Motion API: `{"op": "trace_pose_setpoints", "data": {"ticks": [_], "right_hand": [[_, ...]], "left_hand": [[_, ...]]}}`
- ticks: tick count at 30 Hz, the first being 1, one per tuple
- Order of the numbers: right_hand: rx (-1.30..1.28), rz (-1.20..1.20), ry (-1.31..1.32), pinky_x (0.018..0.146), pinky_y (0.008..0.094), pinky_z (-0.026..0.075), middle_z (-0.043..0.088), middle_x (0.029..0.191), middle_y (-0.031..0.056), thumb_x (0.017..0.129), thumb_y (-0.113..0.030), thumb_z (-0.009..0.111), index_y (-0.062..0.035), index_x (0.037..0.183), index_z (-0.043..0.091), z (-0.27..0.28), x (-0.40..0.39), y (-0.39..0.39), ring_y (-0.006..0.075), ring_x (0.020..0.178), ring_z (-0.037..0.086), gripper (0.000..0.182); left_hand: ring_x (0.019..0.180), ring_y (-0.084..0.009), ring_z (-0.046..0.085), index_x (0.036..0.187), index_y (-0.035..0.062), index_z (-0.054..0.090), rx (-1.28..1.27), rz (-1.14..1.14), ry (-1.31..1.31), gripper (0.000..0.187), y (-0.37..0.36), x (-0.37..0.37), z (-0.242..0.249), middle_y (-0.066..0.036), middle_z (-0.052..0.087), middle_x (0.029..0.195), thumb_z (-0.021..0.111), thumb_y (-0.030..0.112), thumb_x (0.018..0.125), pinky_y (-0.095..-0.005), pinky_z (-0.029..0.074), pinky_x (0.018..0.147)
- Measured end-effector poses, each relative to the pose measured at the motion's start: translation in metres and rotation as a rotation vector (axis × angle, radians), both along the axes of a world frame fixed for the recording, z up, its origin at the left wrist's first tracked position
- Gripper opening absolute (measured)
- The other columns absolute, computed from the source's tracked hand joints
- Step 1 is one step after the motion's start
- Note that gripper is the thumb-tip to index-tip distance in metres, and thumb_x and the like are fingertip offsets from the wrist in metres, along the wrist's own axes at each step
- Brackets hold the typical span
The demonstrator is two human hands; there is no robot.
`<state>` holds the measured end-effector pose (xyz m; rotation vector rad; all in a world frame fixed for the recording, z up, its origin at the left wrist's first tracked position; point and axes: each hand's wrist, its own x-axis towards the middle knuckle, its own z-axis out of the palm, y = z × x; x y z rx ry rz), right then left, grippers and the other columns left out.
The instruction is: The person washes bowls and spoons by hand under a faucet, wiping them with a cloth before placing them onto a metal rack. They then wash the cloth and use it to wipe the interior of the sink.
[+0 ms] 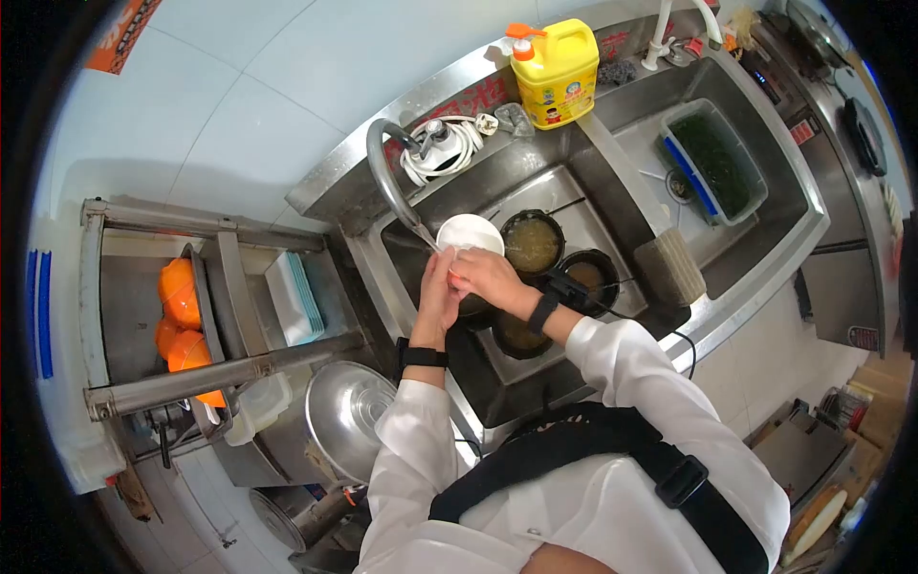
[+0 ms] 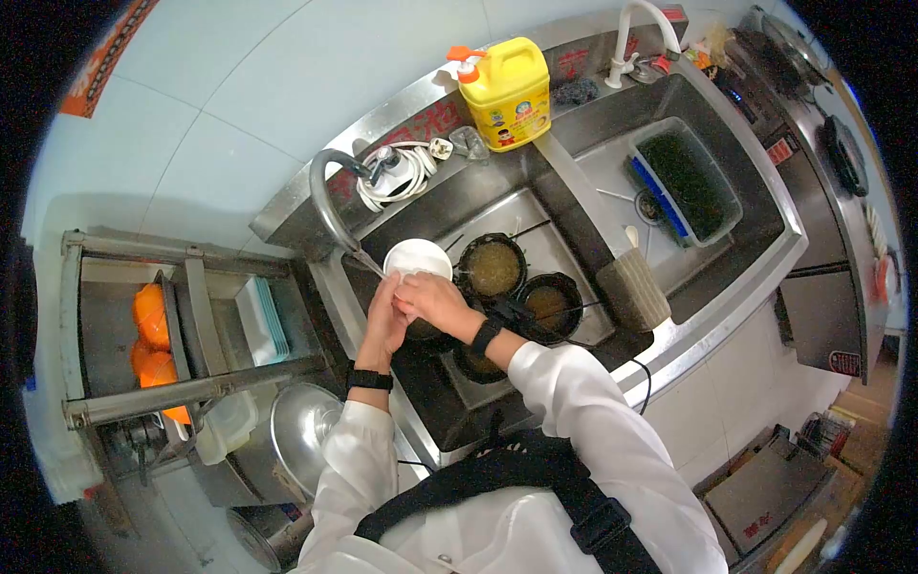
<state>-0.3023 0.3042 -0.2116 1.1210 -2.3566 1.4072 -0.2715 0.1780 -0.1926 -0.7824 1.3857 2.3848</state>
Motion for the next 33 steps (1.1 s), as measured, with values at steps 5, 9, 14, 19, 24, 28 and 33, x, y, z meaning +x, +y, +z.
{"op": "trace_pose_setpoints", "data": {"ticks": [5, 9, 14, 19, 24, 28, 33], "right_hand": [[-0.143, -0.114, -0.156, 0.069, 0.0382, 0.041, 0.051, 0.078, 0.0107, 0.076, -0.017, 0.057, -0.0053, 0.074, 0.056, 0.011, -0.003, 0.028, 0.0306, 0.078, 0.051, 0.012], [-0.35, -0.406, -0.59, 0.057, 0.0305, 0.04, 0.053, 0.064, 0.0128, 0.087, -0.02, 0.05, 0.0008, 0.08, 0.054, 0.007, -0.041, 0.057, 0.0184, 0.058, 0.05, 0.023], [-0.1, -0.236, -0.514, 0.06, 0.0315, 0.041, 0.054, 0.068, 0.0125, 0.085, -0.021, 0.051, -0.0016, 0.079, 0.054, 0.021, -0.1, 0.061, 0.0219, 0.063, 0.051, 0.021], [0.067, -0.173, 0.096, 0.076, 0.0393, 0.042, 0.046, 0.095, 0.015, 0.075, -0.008, 0.053, -0.009, 0.104, 0.05, 0.043, -0.149, -0.003, 0.0331, 0.092, 0.047, 0.029], [0.459, -0.255, 0.126, 0.079, 0.0399, 0.043, 0.048, 0.095, 0.0148, 0.073, -0.006, 0.054, -0.0147, 0.113, 0.051, 0.051, -0.174, -0.048, 0.0318, 0.093, 0.049, 0.041], [0.578, -0.299, 0.362, 0.073, 0.0404, 0.045, 0.048, 0.093, 0.0146, 0.068, -0.007, 0.055, -0.0142, 0.103, 0.058, 0.046, -0.174, -0.033, 0.0298, 0.089, 0.05, 0.036], [0.559, -0.139, 0.295, 0.078, 0.0423, 0.04, 0.049, 0.094, 0.0183, 0.069, -0.011, 0.059, -0.0085, 0.103, 0.054, 0.032, -0.158, 0.005, 0.0358, 0.091, 0.047, 0.035]], "left_hand": [[0.101, -0.0188, 0.054, 0.117, 0.0105, 0.043, 0.02, 0.055, 0.032, 0.041, 0.001, 0.004, 0.006, -0.004, 0.053, 0.111, 0.053, 0.035, 0.085, -0.0421, 0.045, 0.084], [0.114, -0.0211, 0.046, 0.128, 0.01, 0.033, 0.052, -0.087, 0.035, 0.054, 0.011, 0.001, 0.001, -0.008, 0.045, 0.125, 0.044, 0.044, 0.087, -0.0408, 0.041, 0.092], [0.108, -0.019, 0.05, 0.122, 0.0132, 0.041, 0.206, -0.002, 0.053, 0.05, 0.02, 0.0, 0.013, -0.004, 0.051, 0.117, 0.043, 0.049, 0.086, -0.0402, 0.042, 0.089], [0.105, -0.0171, 0.05, 0.127, 0.0166, 0.036, 0.306, 0.086, 0.024, 0.054, 0.006, 0.006, 0.008, -0.002, 0.05, 0.119, 0.037, 0.053, 0.087, -0.0354, 0.042, 0.086], [0.109, -0.0178, 0.048, 0.128, 0.0155, 0.035, 0.218, 0.162, 0.036, 0.054, -0.008, 0.027, 0.031, -0.004, 0.048, 0.121, 0.034, 0.052, 0.088, -0.0371, 0.041, 0.087], [0.11, -0.0211, 0.049, 0.129, 0.0105, 0.031, 0.122, 0.167, 0.154, 0.052, -0.024, 0.056, 0.062, -0.007, 0.045, 0.123, 0.041, 0.041, 0.088, -0.0382, 0.046, 0.085], [0.102, -0.0165, 0.052, 0.126, 0.0119, 0.038, -0.069, 0.18, 0.218, 0.046, -0.037, 0.1, 0.093, -0.004, 0.047, 0.113, 0.055, 0.017, 0.084, -0.0323, 0.051, 0.076]]}}
